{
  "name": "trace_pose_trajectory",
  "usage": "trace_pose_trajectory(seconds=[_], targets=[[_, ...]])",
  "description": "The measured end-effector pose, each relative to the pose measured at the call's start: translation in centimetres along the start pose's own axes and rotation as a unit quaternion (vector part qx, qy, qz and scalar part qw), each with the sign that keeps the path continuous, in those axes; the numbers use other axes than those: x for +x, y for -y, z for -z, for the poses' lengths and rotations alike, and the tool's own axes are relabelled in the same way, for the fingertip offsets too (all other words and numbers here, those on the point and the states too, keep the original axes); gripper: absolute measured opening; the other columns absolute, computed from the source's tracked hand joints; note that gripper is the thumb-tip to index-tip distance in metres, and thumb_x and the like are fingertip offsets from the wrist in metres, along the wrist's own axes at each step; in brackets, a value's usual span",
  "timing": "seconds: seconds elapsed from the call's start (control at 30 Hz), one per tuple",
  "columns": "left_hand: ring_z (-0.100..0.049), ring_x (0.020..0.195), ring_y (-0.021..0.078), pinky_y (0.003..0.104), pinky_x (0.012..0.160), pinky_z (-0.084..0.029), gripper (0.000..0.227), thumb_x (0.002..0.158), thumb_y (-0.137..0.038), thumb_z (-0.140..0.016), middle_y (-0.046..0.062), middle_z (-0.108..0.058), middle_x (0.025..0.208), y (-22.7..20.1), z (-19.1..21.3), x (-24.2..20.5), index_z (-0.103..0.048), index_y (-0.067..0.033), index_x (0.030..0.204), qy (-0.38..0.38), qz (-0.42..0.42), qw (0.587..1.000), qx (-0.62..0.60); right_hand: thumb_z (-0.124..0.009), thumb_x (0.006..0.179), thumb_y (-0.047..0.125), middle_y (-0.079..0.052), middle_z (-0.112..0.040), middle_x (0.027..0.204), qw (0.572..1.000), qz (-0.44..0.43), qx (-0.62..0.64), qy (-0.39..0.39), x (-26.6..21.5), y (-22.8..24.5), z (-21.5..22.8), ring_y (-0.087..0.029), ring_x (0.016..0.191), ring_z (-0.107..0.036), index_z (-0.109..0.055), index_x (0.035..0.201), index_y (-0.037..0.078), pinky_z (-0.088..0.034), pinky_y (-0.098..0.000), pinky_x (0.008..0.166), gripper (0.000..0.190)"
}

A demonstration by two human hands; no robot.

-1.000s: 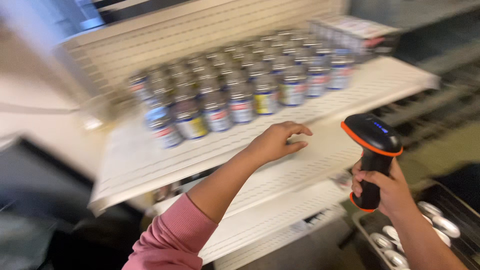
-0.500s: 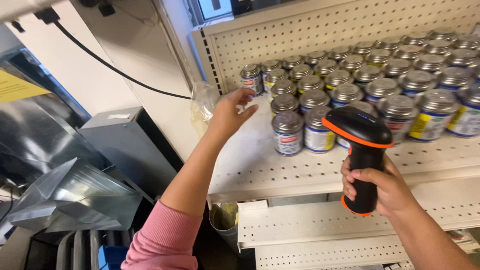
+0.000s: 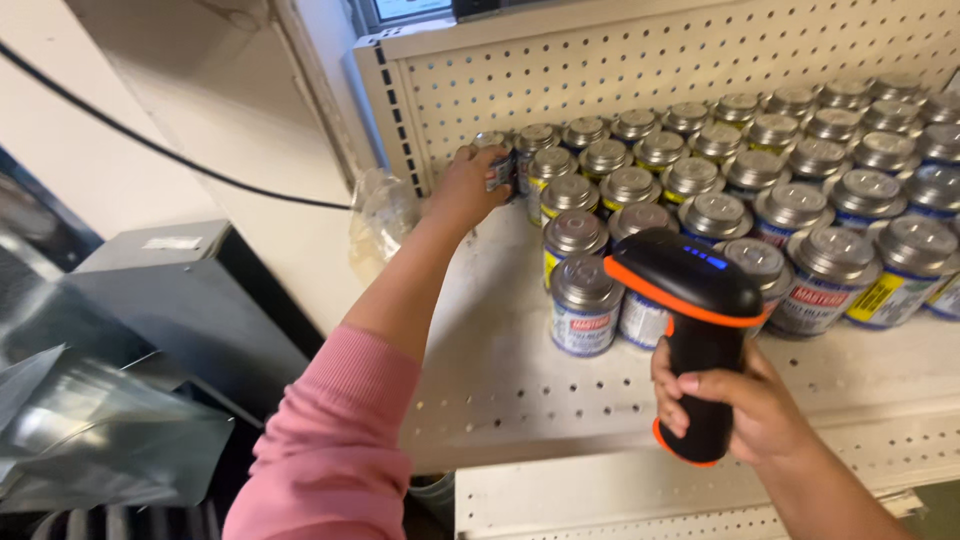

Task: The person repeatedly picks up small metal cans from a shelf, scans each one with a handheld barcode scanner, and places it into a wire shopping cart. This process is repeated for multiple cans throughout the clip.

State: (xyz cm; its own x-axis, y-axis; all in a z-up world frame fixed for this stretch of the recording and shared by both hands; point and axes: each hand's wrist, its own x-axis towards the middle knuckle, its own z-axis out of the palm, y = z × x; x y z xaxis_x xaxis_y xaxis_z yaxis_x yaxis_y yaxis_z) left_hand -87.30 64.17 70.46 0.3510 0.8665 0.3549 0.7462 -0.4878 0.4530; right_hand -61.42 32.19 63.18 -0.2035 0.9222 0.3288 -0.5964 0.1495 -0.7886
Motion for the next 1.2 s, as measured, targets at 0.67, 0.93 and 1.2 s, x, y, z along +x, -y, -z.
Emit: trace_pose_trajectory(seconds=[0.67,0.93,1.2], targets=[[-0.065,0.099,0.0454,0.052,0.076,-0.055,0.085,0.066,-0.026,-0.097,0.023,-0.046,0.130,2.4,2.5,-1.0,-0.039,-0.0167,0.127,-0.002,0.077,0.984,0.164,-0.071,0.080,0.008,-0.017,-0.052,0.070,0.999,0.018,-0.014,0.045,1.1,2.3,0.5,-0.025,0.044,-0.054,-0.053,0.117,0.003,-0.045,-0.0375,0.045,0.041],[-0.068,0.093,0.0296,0.041,0.076,-0.052,0.081,0.067,-0.015,-0.089,0.009,-0.066,0.111,0.5,5.1,-9.7,-0.036,-0.0239,0.127,-0.139,0.093,0.979,-0.113,-0.070,0.080,0.003,-0.018,-0.052,0.072,0.999,-0.003,0.015,0.048,1.0,1.0,-1.8,-0.027,0.045,-0.054,-0.052,0.114,0.002,-0.046,-0.0383,0.045,0.039],[-0.051,0.132,0.0476,0.066,0.097,-0.056,0.080,0.074,-0.011,-0.094,0.016,-0.051,0.141,-5.1,7.2,-16.1,-0.036,-0.0159,0.130,-0.256,-0.077,0.910,-0.318,-0.069,0.073,-0.001,-0.015,-0.053,0.055,0.984,0.135,-0.114,0.039,2.0,0.3,-7.0,-0.025,0.032,-0.057,-0.060,0.085,-0.007,-0.050,-0.0418,0.035,0.016]])
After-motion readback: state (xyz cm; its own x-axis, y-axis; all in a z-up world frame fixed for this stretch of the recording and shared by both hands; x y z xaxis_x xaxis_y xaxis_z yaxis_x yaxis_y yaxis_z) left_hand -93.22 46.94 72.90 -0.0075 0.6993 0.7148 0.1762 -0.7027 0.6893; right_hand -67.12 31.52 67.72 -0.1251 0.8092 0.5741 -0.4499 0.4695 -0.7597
